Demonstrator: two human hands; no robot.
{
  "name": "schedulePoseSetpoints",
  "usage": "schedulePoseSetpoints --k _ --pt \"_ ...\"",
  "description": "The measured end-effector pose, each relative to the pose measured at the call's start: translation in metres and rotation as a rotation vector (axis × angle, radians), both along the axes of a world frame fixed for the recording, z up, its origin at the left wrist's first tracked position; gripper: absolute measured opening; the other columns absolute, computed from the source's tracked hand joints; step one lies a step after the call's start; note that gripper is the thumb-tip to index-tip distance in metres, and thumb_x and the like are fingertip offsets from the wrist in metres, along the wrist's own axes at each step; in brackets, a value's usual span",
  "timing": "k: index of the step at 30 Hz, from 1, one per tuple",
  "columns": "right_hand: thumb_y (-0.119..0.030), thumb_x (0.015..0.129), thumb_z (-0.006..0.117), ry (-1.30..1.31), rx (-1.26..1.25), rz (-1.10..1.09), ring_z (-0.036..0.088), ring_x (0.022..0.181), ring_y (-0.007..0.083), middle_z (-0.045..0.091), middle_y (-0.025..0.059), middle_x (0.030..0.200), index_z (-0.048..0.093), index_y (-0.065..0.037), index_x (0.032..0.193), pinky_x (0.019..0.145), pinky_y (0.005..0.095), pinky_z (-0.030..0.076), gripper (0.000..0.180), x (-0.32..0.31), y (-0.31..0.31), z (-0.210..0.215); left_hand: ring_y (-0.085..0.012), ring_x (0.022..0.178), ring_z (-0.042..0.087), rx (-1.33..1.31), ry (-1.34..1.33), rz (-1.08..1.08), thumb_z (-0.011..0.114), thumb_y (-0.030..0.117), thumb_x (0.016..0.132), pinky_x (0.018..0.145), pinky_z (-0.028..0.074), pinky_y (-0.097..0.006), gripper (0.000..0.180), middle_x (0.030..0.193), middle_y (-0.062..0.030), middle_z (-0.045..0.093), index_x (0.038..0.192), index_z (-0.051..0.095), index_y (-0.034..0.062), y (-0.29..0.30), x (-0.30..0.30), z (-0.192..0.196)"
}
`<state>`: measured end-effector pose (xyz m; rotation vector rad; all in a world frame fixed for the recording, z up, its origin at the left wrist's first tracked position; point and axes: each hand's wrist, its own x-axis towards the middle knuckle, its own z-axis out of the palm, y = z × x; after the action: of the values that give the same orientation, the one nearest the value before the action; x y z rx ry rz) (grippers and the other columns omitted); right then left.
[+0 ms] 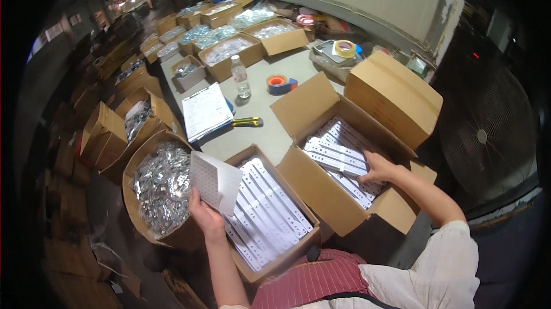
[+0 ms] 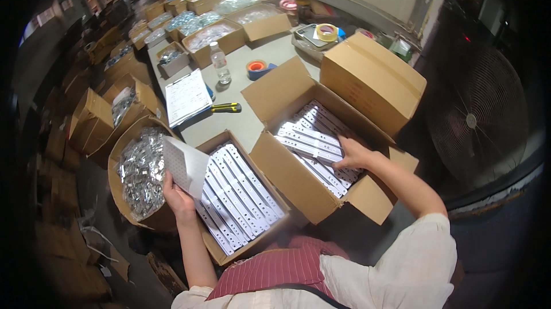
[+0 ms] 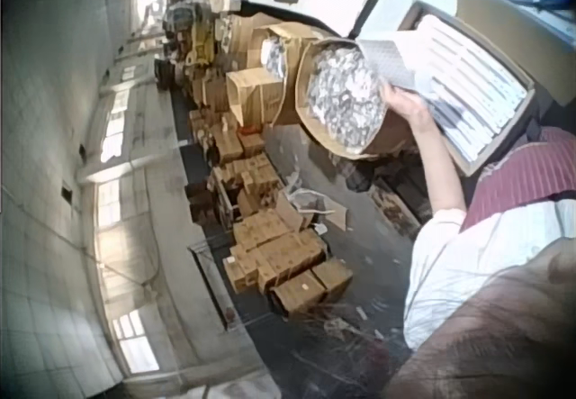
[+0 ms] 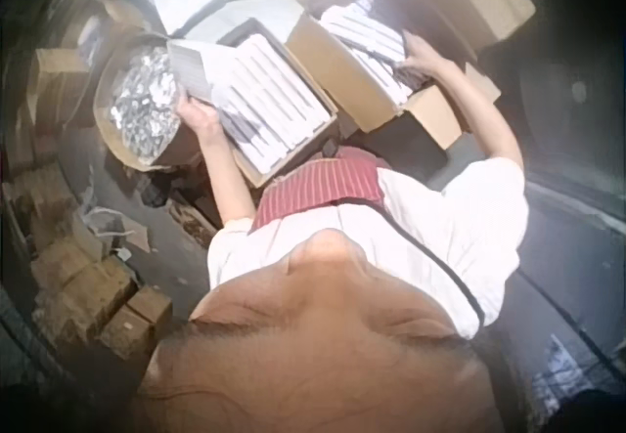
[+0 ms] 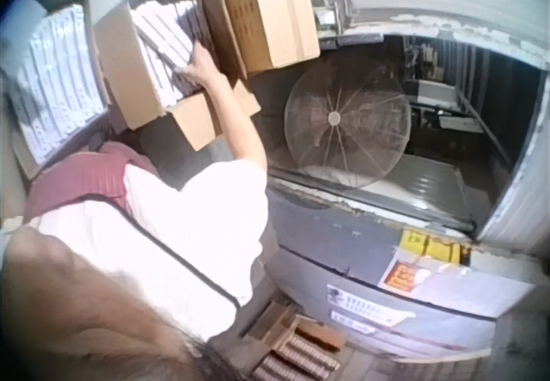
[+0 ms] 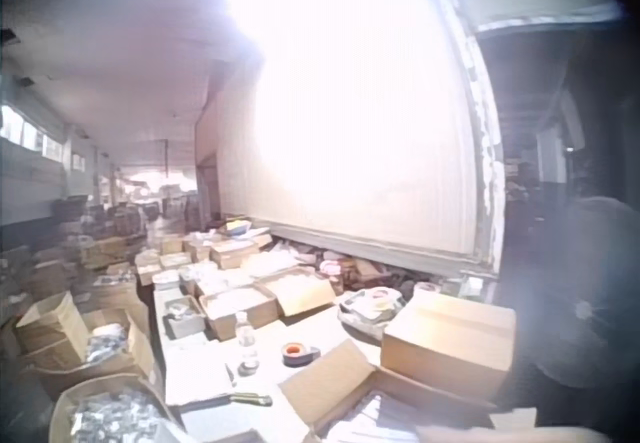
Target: The person holds a sheet of stickers and applies them onto metal brackets inside a cardboard box. The person then folds the flaps of the cardboard box closed.
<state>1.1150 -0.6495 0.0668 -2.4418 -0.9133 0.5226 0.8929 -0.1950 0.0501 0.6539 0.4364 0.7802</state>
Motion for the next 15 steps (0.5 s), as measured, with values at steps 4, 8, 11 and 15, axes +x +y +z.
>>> schedulePoseSetpoints --k 4,8,11,15 --pt "-0.035 0.061 0.084 -0.107 -0.052 -0.006 0.061 0.098 0.0437 0.062 0.0309 0.098 0.049 0.006 0.113 0.085 0.0442 0.049 0.074 -0.003 0.002 0.005 -0.0251 0.117 0.057 0.065 0.023 0.038 0.048 0.018 0.103 0.102 0.045 -0.038 0.036 0.128 -0.0149 0.059 0.129 0.052 -0.0066 0.0 0.002 0.001" --pt "-0.039 0.059 0.083 -0.315 -0.222 -0.023 0.063 0.094 0.0422 0.063 0.0263 0.094 0.049 0.002 0.11 0.081 0.0456 0.05 0.074 -0.024 0.013 0.049 -0.0248 0.116 0.057 0.045 0.008 0.068 0.051 0.018 0.102 0.102 0.044 -0.038 0.031 0.124 -0.0141 0.06 0.123 0.055 -0.0047 0.0 0.0 0.0" --pt "-0.038 0.059 0.081 -0.297 -0.1 -0.118 0.064 0.09 0.041 0.065 0.0239 0.092 0.05 0.001 0.113 0.081 0.0436 0.051 0.074 -0.056 0.024 0.091 -0.0238 0.115 0.058 -0.078 -0.083 0.016 0.052 0.019 0.102 0.101 0.044 -0.038 0.03 0.123 -0.0115 0.061 0.124 0.056 -0.0013 0.011 -0.004 -0.009" --pt "-0.032 0.06 0.083 -0.031 0.179 -0.25 0.069 0.09 0.0296 0.068 0.0205 0.1 0.053 0.002 0.122 0.084 0.0363 0.052 0.076 -0.116 0.053 0.128 -0.0187 0.097 0.063 -0.049 -0.236 0.018 0.055 0.024 0.101 0.085 0.051 -0.032 0.029 0.107 -0.0063 0.066 0.119 0.061 0.0022 0.012 -0.018 -0.012"
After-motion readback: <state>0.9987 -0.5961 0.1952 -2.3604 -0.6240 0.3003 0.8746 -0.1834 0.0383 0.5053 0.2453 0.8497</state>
